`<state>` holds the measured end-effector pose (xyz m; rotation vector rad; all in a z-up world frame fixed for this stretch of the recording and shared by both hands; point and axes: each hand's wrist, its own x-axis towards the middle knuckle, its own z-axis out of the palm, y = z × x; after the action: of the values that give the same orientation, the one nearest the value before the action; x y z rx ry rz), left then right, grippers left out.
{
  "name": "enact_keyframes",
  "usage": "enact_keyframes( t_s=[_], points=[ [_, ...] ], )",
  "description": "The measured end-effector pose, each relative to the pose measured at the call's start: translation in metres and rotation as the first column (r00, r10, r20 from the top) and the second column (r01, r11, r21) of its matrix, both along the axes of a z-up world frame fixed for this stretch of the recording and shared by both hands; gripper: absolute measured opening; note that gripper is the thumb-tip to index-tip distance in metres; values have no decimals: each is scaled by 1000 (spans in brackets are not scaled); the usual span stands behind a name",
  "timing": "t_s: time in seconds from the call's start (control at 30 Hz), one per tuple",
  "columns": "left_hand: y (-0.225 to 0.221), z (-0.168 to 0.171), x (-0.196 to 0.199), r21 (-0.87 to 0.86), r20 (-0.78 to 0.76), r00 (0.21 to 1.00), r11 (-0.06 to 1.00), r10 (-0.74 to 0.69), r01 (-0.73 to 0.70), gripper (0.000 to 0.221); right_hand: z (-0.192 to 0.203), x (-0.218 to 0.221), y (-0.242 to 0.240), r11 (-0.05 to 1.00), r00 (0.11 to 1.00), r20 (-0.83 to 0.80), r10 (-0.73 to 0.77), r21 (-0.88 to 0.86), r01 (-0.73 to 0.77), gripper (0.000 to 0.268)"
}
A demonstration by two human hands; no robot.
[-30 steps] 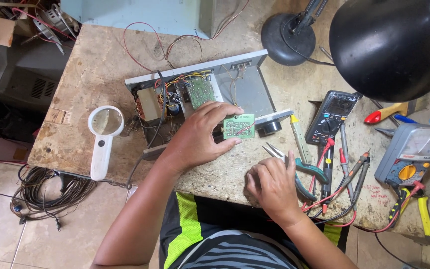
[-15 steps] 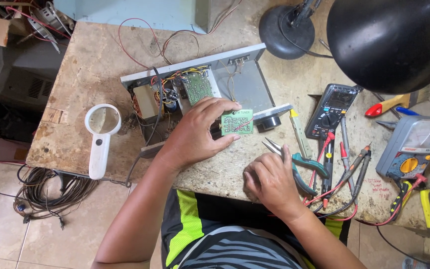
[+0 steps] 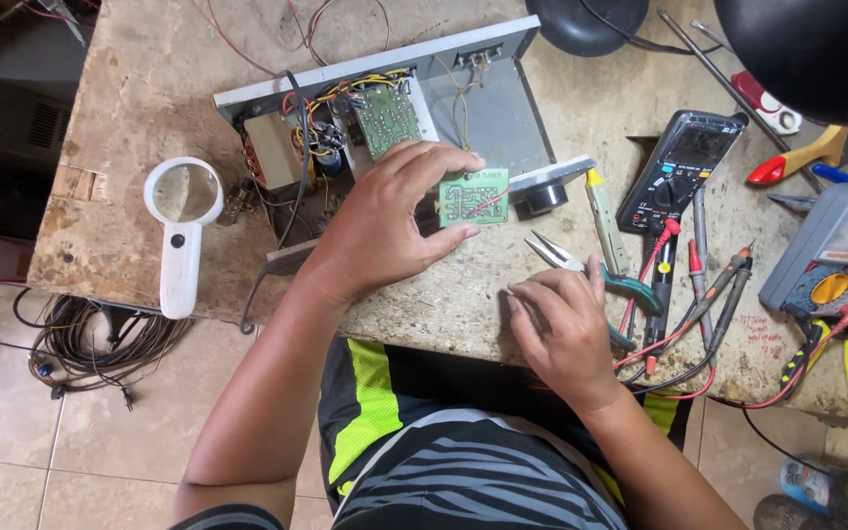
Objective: Repairing an audio amplifier by soldering components on a circuit board and manipulating wires with pliers.
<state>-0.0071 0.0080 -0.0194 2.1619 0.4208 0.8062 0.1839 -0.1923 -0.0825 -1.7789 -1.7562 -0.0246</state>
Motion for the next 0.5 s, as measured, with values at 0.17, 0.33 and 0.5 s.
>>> enact_keyframes(
  t_s=[0.17, 0.33, 0.5],
  points=[
    [1, 5, 0, -16, 1, 1000, 1000, -6, 6, 50, 6, -10, 8, 997, 999, 48, -13, -76, 17, 16],
    [2, 3, 1, 7, 14, 1000, 1000, 12, -12, 51, -4, -11, 13, 998, 984, 174, 25, -64, -14, 12],
    [1, 8, 0, -18, -10, 1000, 1000, 3, -3, 53, -8, -3, 20, 995, 922, 374, 102, -26, -99, 12]
  ],
)
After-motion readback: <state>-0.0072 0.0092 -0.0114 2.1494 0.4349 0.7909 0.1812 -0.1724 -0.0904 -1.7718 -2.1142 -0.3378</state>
